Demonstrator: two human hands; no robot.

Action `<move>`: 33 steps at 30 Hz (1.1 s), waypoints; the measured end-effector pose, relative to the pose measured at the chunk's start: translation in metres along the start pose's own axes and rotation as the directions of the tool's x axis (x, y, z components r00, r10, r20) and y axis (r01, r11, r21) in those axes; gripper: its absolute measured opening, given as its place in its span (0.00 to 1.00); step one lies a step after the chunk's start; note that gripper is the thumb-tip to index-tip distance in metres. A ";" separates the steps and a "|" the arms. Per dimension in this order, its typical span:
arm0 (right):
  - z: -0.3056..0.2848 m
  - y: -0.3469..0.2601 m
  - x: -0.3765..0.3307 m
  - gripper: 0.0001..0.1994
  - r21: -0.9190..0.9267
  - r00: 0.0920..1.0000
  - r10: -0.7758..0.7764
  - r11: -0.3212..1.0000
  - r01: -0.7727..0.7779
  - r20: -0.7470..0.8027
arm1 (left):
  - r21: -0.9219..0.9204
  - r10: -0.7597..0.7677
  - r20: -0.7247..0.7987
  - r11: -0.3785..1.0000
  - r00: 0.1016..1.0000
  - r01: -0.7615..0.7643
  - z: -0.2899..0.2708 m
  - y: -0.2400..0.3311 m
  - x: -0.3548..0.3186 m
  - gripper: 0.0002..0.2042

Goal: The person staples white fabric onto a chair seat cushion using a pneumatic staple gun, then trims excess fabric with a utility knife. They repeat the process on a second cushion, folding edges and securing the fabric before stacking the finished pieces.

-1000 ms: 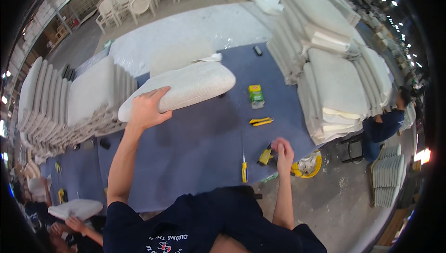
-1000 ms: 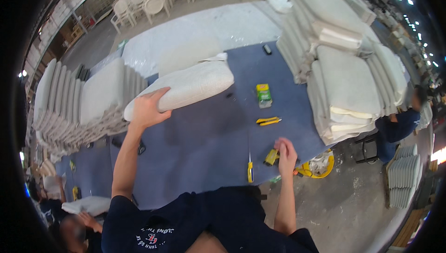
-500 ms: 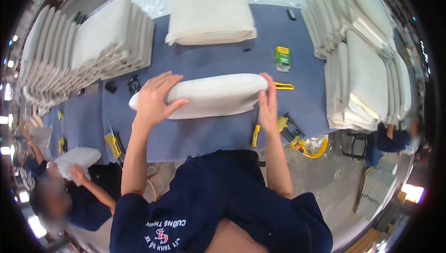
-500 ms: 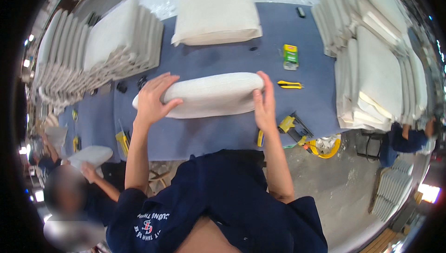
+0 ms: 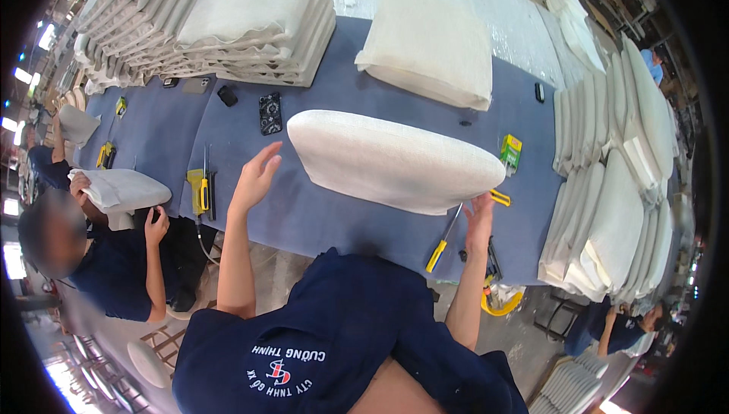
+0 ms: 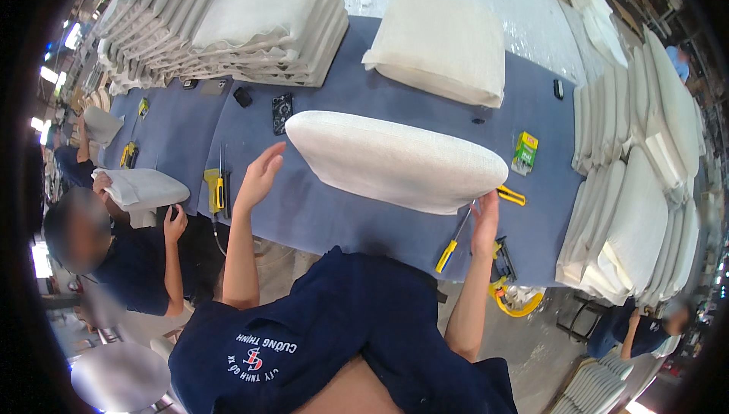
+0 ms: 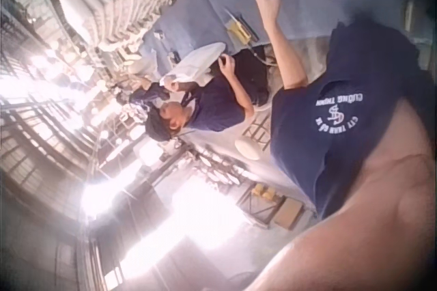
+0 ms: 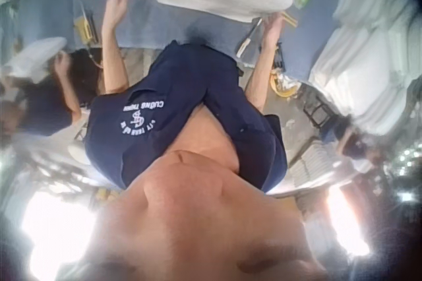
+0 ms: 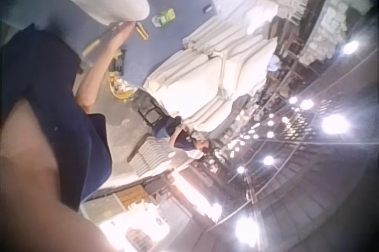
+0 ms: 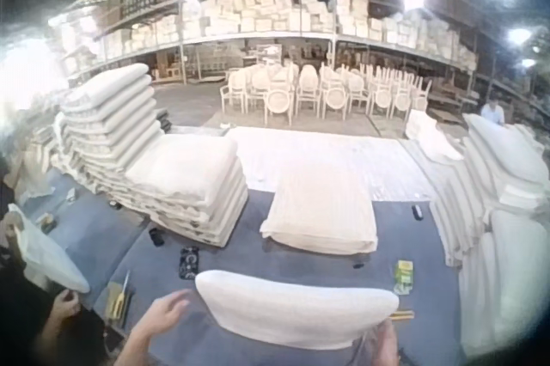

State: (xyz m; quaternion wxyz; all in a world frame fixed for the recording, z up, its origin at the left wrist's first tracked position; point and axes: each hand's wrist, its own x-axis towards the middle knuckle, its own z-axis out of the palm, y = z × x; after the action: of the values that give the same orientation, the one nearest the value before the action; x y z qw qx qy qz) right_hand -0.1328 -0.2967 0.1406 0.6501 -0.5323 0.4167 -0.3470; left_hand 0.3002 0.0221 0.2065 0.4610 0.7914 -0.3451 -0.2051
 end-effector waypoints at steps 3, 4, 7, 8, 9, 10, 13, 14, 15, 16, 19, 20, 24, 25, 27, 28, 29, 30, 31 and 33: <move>0.005 -0.039 0.042 0.41 0.242 0.998 -0.050 0.969 0.057 -0.033 | -0.283 0.038 -0.120 0.957 0.992 -0.071 0.007 0.013 0.051 0.23; 0.006 -0.042 0.057 0.39 0.156 0.996 -0.089 0.984 0.087 0.004 | -0.210 0.129 -0.155 0.965 0.980 -0.160 0.016 0.033 0.064 0.23; 0.009 -0.059 0.089 0.35 0.010 0.979 -0.197 0.980 0.197 0.056 | -0.003 0.447 -0.142 0.892 0.883 -0.452 0.037 0.128 0.092 0.22; 0.039 -0.071 0.081 0.35 0.042 0.974 -0.220 0.975 0.219 0.047 | 0.059 0.548 -0.079 0.837 0.833 -0.545 0.041 0.153 0.090 0.22; 0.065 -0.088 0.069 0.36 0.053 0.952 -0.296 0.955 0.293 0.080 | 0.113 0.642 -0.013 0.763 0.767 -0.636 0.047 0.181 0.087 0.23; 0.090 -0.106 0.053 0.38 0.065 0.926 -0.362 0.932 0.357 0.106 | 0.157 0.725 0.035 0.676 0.688 -0.720 0.053 0.213 0.073 0.25; 0.157 -0.179 -0.009 0.43 0.449 0.720 -0.576 0.800 0.398 0.387 | 0.272 0.768 0.186 0.560 0.613 -0.783 0.059 0.286 0.042 0.26; 0.162 -0.194 -0.024 0.45 0.562 0.663 -0.615 0.755 0.338 0.427 | 0.305 0.754 0.240 0.539 0.611 -0.785 0.059 0.299 0.032 0.25; 0.158 -0.198 -0.032 0.43 0.557 0.698 -0.594 0.762 0.329 0.399 | 0.334 0.658 0.288 0.611 0.695 -0.718 0.043 0.296 0.027 0.23; 0.155 -0.202 -0.035 0.41 0.551 0.724 -0.574 0.771 0.321 0.382 | 0.375 0.554 0.318 0.672 0.769 -0.639 0.019 0.283 0.025 0.22; 0.121 -0.170 -0.014 0.32 0.197 0.857 -0.458 0.887 0.419 0.238 | 0.279 0.564 0.088 0.777 0.821 -0.564 -0.021 0.260 0.000 0.17; 0.106 -0.146 -0.005 0.28 0.011 0.895 -0.418 0.907 0.421 0.159 | 0.298 0.572 0.048 0.774 0.819 -0.558 -0.033 0.251 -0.009 0.17; 0.099 -0.081 0.000 0.20 -0.068 0.997 -0.061 0.996 0.063 0.042 | 0.331 0.585 -0.033 0.772 0.811 -0.543 -0.069 0.210 -0.039 0.22; 0.110 -0.077 -0.007 0.20 -0.023 0.999 -0.018 1.000 0.019 0.028 | 0.332 0.561 -0.040 0.788 0.827 -0.518 -0.077 0.202 -0.047 0.24; 0.129 -0.076 -0.019 0.21 0.069 0.998 0.037 0.997 -0.041 0.055 | 0.335 0.542 -0.066 0.803 0.838 -0.493 -0.089 0.187 -0.064 0.28; 0.132 -0.071 -0.022 0.20 0.088 0.996 0.034 0.995 -0.041 0.085 | 0.331 0.542 -0.084 0.807 0.836 -0.489 -0.094 0.179 -0.070 0.28; 0.133 -0.066 -0.022 0.20 0.107 0.993 0.028 0.993 -0.041 0.115 | 0.326 0.542 -0.103 0.811 0.834 -0.486 -0.097 0.173 -0.075 0.28; 0.134 -0.062 -0.023 0.19 0.126 0.989 0.022 0.991 -0.041 0.144 | 0.321 0.542 -0.121 0.814 0.832 -0.484 -0.100 0.168 -0.080 0.29; 0.135 -0.058 -0.023 0.17 0.130 0.990 -0.013 0.991 -0.005 0.143 | 0.315 0.542 -0.138 0.817 0.829 -0.482 -0.102 0.162 -0.083 0.29; 0.138 -0.057 -0.021 0.14 0.136 0.985 -0.087 0.989 0.067 0.149 | 0.306 0.541 -0.181 0.825 0.821 -0.476 -0.103 0.155 -0.090 0.30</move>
State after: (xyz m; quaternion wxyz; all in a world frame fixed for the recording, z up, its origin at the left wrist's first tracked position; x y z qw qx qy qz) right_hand -0.0164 -0.2332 0.2125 0.6998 -0.5297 0.3207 -0.3561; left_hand 0.2502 0.0974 0.3925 0.4377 0.7404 -0.5044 0.0764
